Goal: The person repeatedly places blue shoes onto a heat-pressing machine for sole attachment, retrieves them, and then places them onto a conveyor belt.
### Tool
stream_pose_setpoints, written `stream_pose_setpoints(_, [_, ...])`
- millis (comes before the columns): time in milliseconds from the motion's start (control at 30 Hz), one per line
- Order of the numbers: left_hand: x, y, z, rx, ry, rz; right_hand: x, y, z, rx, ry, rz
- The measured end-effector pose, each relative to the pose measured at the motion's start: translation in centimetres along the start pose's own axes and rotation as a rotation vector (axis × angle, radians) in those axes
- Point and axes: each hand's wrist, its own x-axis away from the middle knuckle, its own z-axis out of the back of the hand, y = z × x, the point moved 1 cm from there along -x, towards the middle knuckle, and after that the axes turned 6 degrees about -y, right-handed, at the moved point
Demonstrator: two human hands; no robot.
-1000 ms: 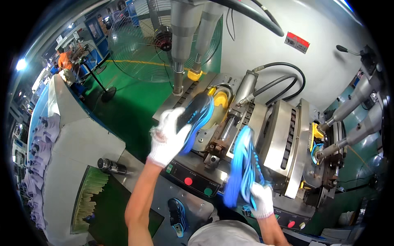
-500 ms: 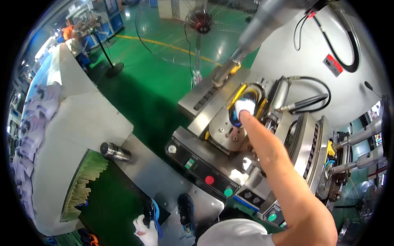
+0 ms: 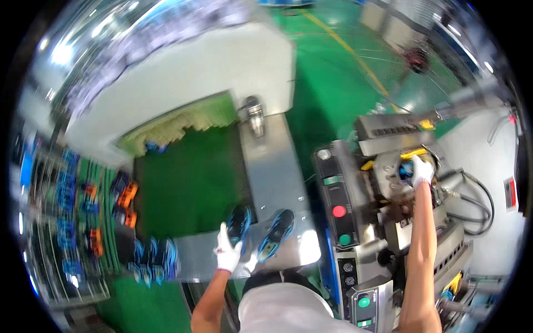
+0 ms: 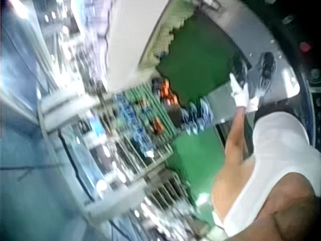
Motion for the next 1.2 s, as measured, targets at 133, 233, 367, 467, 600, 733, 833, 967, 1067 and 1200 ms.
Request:
stream_pose_setpoints(133, [1.2,-5.6,-1.8,0.077,-0.054,0.111,22.2,-1.9,-7.6,-0.020,-0.037,0.346])
stream_pose_setpoints(233, [0.1,-4.3,-1.5,0.188,-0.224,0.174,29.8,9.0,-12.3,0.705,-0.075,0.497])
stream_pose_setpoints(367, [-1.1,-5.7,-1.5,0.178,-0.232,0.052,32.5,12.3,-16.7,1.315,-0.178,0.237])
stream_pose_setpoints(467, [-2.0,-6.5,-0.8,0.325,-0.356,-0.047,35.4,10.2,-19.6,0.998,-0.103,0.200])
stream_pose_setpoints(600, [-3.8,-5.1,1.1,0.334,-0.561,0.048,43.6,13.9,-30.4,0.901,-0.618,-0.319])
stream_pose_setpoints(733, [-9.0,-7.0,2.6,0.450,-0.685,0.102,45.9,13.2,-37.2,0.662,-0.185,-0.429])
stream_pose_setpoints(833, [-10.5,-4.9,3.4,0.286,-0.752,0.015,46.1,15.8,-35.6,0.434,-0.111,-0.524])
stream_pose_setpoints(967, [-6.7,0.9,2.1,0.196,-0.886,-0.175,52.0,14.1,-30.5,-0.658,0.046,-0.549])
stream_pose_setpoints(1067, [-2.4,3.4,-0.1,0.220,-1.034,-0.408,57.9,11.7,-25.1,-0.715,0.193,-0.501])
stream_pose_setpoints(1200, [8.1,9.6,-0.4,0.092,-1.306,-0.734,69.3,10.8,-17.0,-0.858,0.623,-0.415])
